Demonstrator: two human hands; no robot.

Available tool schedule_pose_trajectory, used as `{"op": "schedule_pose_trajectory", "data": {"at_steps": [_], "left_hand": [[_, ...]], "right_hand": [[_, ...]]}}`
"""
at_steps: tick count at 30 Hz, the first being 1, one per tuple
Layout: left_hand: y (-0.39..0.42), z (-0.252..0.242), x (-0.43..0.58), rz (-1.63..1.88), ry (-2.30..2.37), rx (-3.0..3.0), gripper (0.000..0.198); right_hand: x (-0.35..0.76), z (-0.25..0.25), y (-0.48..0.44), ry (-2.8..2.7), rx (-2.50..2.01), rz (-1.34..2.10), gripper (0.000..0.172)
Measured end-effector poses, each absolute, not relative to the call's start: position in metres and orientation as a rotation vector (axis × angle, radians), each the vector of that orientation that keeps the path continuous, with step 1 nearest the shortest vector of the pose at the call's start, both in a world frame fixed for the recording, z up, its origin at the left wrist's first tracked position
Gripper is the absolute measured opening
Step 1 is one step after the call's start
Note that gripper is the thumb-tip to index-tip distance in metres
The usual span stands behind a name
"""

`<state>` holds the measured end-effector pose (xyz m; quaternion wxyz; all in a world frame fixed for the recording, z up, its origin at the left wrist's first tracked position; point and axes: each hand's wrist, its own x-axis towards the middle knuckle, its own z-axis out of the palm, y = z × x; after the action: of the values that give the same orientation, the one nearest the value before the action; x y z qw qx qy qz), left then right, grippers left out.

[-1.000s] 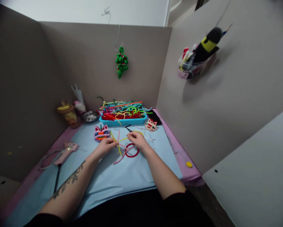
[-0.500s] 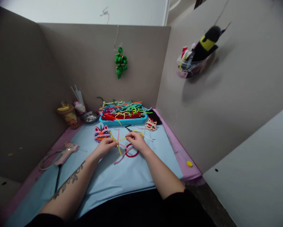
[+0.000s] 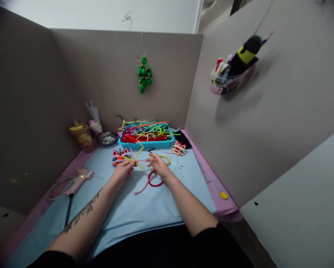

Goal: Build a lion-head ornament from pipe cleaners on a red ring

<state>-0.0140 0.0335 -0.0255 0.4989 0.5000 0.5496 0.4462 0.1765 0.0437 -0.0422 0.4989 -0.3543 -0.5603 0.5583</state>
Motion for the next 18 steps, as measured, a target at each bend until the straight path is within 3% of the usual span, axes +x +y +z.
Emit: {"op": "schedule_pose_trajectory", "data": {"at_steps": [2, 8, 13, 18], "left_hand": [[0.035, -0.030, -0.012, 1.100, 1.292, 1.143, 0.046], [0.031, -0.031, -0.006, 1.042, 1.163, 1.071, 0.044], [0.030, -0.021, -0.011, 1.021, 1.018, 0.905, 0.051], [0.031, -0.023, -0.012, 1.019, 1.063, 1.154, 0.044]], "right_hand": [[0.168, -0.047, 0.042, -1.397, -0.911, 1.368, 0.050], [0.156, -0.049, 0.038, -1.436, -1.058, 1.230, 0.022], [0.160, -0.046, 0.041, -1.253, -1.067, 1.292, 0.029], [0.160, -0.044, 0.040, -1.333, -1.048, 1.274, 0.030]]}}
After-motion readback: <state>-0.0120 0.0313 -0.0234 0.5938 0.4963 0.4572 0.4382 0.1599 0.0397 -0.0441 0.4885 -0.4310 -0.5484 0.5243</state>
